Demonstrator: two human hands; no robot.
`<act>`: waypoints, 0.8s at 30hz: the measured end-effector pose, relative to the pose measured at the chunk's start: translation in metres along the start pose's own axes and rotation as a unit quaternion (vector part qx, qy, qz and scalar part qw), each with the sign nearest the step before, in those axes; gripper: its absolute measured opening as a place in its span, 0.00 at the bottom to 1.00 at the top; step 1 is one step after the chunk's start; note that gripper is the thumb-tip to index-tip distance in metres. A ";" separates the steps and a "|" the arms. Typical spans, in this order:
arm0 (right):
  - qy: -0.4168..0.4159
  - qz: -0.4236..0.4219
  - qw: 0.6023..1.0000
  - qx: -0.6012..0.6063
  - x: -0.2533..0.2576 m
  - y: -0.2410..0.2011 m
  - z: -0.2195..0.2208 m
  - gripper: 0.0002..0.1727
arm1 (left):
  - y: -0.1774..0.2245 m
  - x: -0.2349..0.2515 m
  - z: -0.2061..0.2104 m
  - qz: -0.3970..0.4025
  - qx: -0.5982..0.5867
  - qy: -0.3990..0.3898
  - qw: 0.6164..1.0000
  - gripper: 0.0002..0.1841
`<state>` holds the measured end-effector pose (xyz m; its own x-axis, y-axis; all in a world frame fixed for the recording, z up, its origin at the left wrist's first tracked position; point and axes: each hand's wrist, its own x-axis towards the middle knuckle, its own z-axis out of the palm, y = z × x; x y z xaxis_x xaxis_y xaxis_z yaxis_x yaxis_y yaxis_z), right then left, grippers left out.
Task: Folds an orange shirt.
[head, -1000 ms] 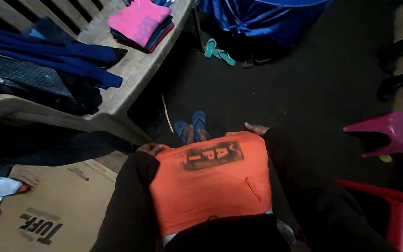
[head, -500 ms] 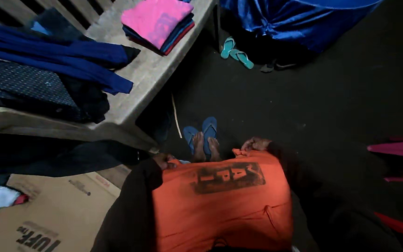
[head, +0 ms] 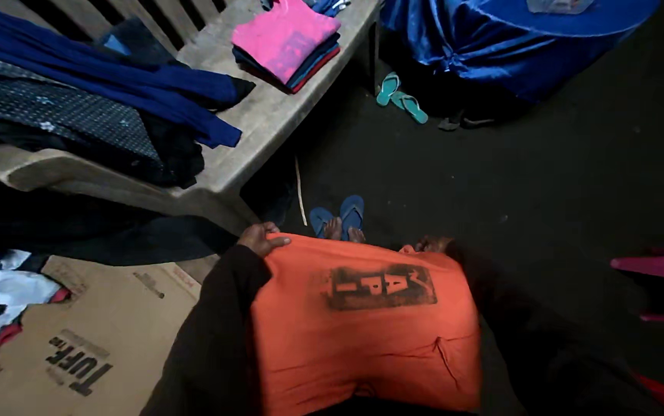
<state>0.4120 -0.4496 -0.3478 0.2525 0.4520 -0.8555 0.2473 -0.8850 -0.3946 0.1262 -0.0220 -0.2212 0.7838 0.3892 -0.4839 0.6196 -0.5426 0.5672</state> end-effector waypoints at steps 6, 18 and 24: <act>0.232 -0.025 0.972 -0.009 -0.042 -0.025 -0.023 0.20 | 0.001 -0.026 -0.073 -0.037 0.084 -0.065 0.994 0.17; 0.453 -0.210 0.778 0.381 -0.141 -0.045 -0.037 0.11 | -0.018 -0.091 -0.089 0.033 0.004 0.186 0.982 0.12; 0.470 -0.379 0.737 0.305 -0.266 -0.027 0.011 0.13 | -0.061 -0.184 -0.066 0.174 -0.146 0.255 0.940 0.10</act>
<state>0.3278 -0.5474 -0.1139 0.8644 0.4674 0.1851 0.2569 -0.0941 -0.9619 -0.0525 -0.0112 -0.1227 0.8137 0.5717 0.1052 0.2482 -0.5053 0.8265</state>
